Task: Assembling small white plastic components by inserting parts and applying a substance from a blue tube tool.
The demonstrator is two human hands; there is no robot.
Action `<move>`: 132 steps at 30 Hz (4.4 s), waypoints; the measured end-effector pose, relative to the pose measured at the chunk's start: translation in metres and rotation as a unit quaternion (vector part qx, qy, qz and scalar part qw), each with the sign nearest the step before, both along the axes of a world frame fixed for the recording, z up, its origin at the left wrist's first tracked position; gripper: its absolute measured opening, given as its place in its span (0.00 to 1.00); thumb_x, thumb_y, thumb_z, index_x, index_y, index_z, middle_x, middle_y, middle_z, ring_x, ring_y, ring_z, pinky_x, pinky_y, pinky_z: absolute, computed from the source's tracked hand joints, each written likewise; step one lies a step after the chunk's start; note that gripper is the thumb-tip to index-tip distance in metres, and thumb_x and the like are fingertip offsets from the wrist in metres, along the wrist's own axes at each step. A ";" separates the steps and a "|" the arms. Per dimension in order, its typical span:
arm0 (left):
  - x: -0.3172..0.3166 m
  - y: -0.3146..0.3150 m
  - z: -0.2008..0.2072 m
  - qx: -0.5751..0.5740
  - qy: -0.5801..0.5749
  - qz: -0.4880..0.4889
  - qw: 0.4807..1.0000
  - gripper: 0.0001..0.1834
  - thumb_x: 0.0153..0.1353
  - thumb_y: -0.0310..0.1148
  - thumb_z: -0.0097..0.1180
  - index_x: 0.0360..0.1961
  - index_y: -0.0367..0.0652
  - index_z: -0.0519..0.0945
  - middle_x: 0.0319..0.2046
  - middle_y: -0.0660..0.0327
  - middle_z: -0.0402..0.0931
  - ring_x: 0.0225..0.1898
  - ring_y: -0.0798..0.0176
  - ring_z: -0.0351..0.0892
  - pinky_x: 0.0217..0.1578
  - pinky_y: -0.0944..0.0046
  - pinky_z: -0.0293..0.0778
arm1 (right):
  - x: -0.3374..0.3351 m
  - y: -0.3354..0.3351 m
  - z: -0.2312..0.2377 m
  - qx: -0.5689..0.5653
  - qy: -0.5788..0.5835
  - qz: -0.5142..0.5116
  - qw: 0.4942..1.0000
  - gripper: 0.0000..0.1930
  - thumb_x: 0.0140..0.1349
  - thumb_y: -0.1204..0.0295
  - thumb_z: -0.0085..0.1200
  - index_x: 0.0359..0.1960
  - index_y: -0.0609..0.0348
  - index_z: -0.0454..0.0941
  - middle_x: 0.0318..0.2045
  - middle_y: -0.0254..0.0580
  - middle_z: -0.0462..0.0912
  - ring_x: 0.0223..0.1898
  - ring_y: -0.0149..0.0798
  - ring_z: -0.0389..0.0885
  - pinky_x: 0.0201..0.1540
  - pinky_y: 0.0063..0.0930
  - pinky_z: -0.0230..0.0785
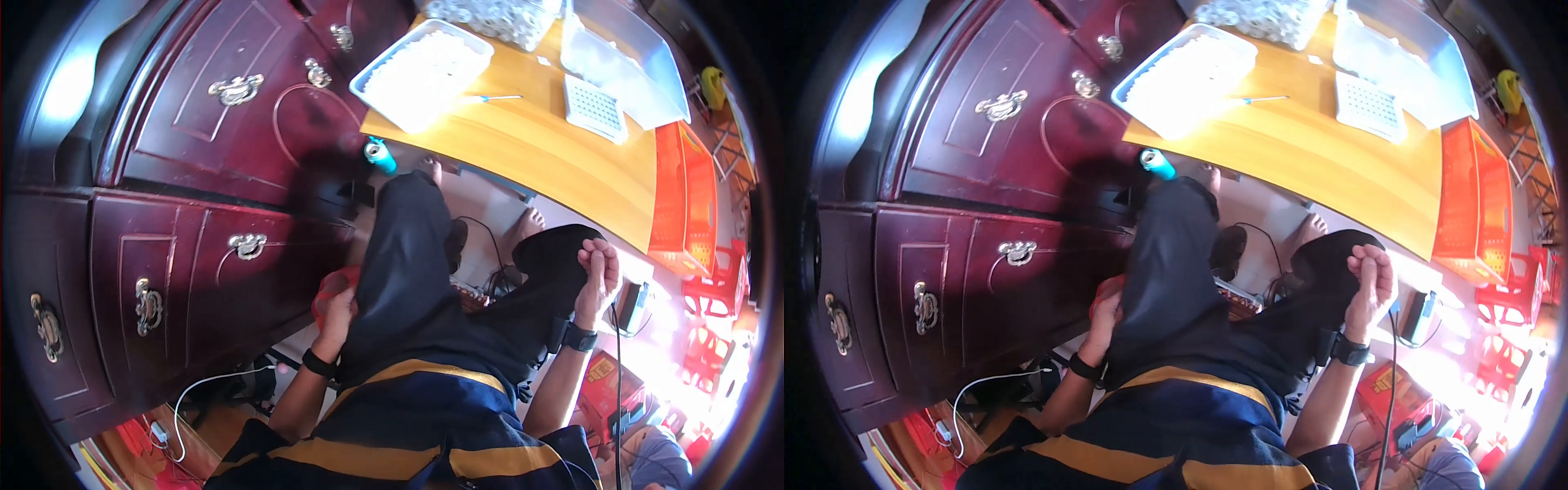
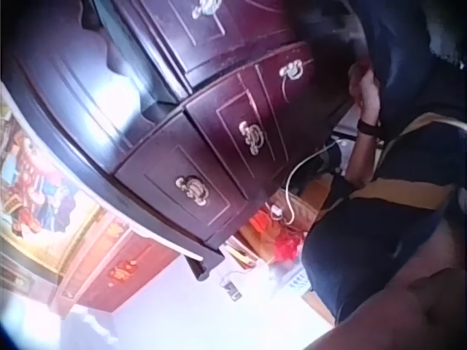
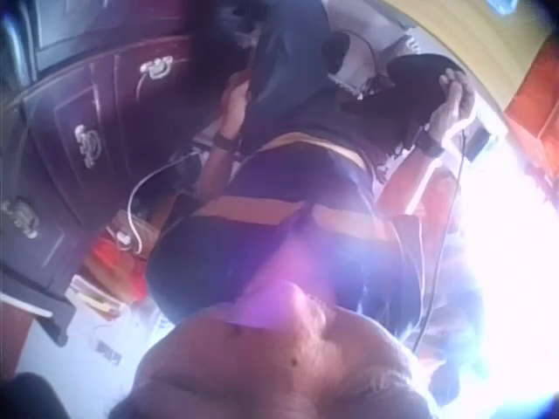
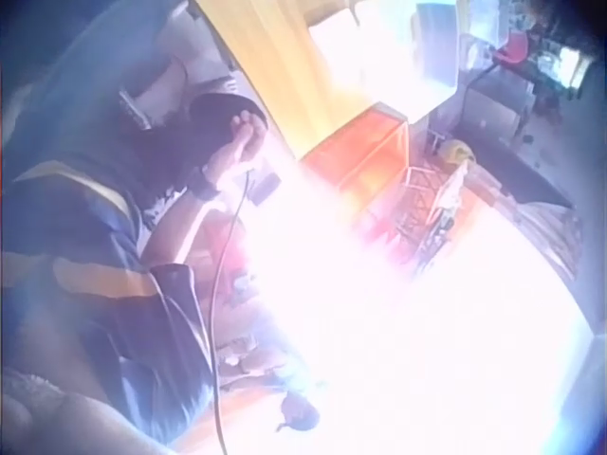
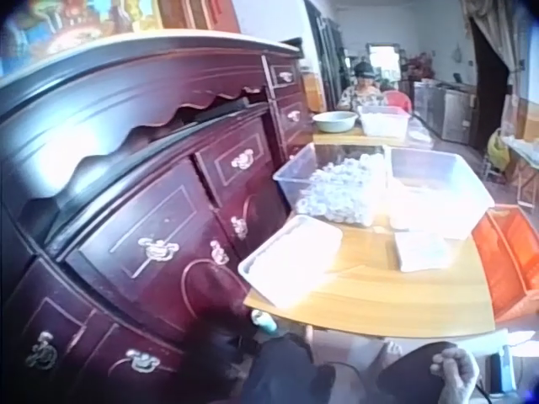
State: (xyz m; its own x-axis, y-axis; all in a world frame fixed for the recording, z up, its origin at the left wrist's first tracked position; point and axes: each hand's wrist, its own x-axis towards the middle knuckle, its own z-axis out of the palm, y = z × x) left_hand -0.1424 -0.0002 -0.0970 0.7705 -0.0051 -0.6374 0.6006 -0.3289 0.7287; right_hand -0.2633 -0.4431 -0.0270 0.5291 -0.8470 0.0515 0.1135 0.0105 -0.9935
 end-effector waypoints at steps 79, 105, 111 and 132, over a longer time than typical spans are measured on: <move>0.071 -0.233 0.107 0.238 -0.152 -0.765 0.578 0.12 0.56 0.31 0.60 0.41 0.40 0.80 0.33 0.51 0.81 0.38 0.46 0.82 0.39 0.54 0.76 | 0.008 -0.006 -0.002 -0.121 -0.098 0.099 0.983 0.11 0.53 0.84 0.52 0.38 0.62 0.79 0.27 0.46 0.80 0.30 0.49 0.81 0.35 0.37 0.75; 0.045 -0.084 0.081 0.153 -0.440 -0.568 0.678 0.07 0.52 0.29 0.62 0.33 0.42 0.78 0.30 0.57 0.78 0.34 0.50 0.78 0.38 0.55 0.73 | 0.039 -0.033 0.035 0.116 0.133 0.229 0.957 0.16 0.66 0.67 0.55 0.53 0.59 0.75 0.43 0.38 0.84 0.39 0.27 0.82 0.40 0.18 0.75; 0.039 -0.086 0.074 0.174 -0.449 -0.556 0.678 0.05 0.54 0.32 0.58 0.31 0.44 0.79 0.30 0.59 0.78 0.36 0.51 0.77 0.40 0.54 0.71 | 0.049 -0.046 0.022 0.064 0.134 0.199 0.969 0.16 0.66 0.67 0.54 0.53 0.60 0.75 0.41 0.39 0.85 0.39 0.28 0.83 0.38 0.17 0.75; 0.085 -0.216 0.154 0.029 -0.408 -0.581 0.703 0.11 0.59 0.22 0.56 0.44 0.36 0.79 0.37 0.58 0.79 0.35 0.66 0.78 0.39 0.68 0.74 | 0.103 -0.021 0.004 -0.210 0.043 -0.084 0.973 0.07 0.54 0.71 0.54 0.31 0.55 0.84 0.27 0.50 0.84 0.32 0.54 0.84 0.39 0.40 0.77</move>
